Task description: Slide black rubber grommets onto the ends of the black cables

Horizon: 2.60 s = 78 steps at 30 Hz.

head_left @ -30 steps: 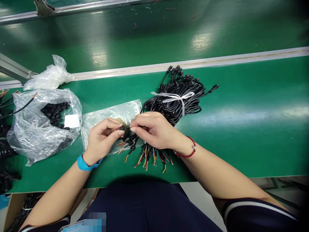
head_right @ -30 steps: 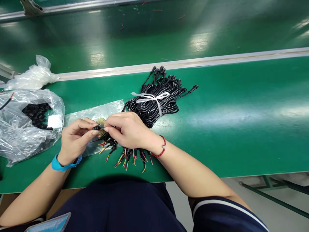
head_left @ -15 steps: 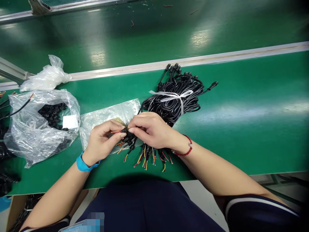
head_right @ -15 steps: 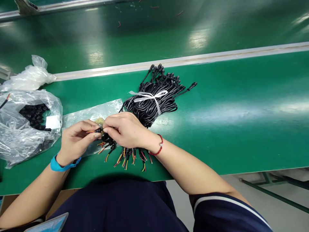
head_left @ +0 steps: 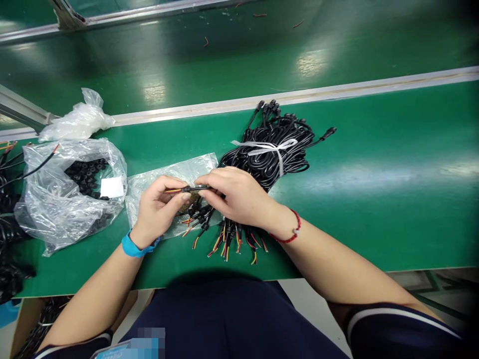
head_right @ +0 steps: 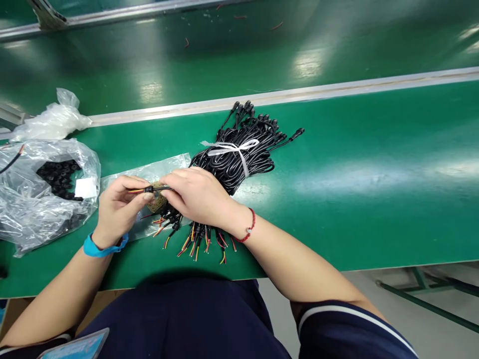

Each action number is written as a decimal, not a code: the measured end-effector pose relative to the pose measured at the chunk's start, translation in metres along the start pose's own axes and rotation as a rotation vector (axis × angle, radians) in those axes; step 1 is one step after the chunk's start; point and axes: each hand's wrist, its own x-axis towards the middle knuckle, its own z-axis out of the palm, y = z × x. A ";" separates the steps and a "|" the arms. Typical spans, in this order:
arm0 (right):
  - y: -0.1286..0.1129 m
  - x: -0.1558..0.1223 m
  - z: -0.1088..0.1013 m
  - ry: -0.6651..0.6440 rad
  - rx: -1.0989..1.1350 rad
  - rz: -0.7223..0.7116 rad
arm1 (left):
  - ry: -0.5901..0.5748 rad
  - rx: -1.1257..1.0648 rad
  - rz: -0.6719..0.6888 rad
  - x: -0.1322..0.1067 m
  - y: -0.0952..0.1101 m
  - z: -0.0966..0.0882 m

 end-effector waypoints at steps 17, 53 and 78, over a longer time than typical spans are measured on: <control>0.002 -0.001 -0.004 -0.019 0.119 -0.053 | -0.004 -0.197 -0.045 -0.006 0.001 0.012; -0.011 -0.005 -0.027 -0.242 -0.186 -0.165 | -0.110 -0.074 0.085 0.000 0.001 -0.020; 0.050 -0.031 -0.096 -0.309 -0.627 -0.110 | 0.412 -0.079 -0.075 0.012 -0.019 -0.048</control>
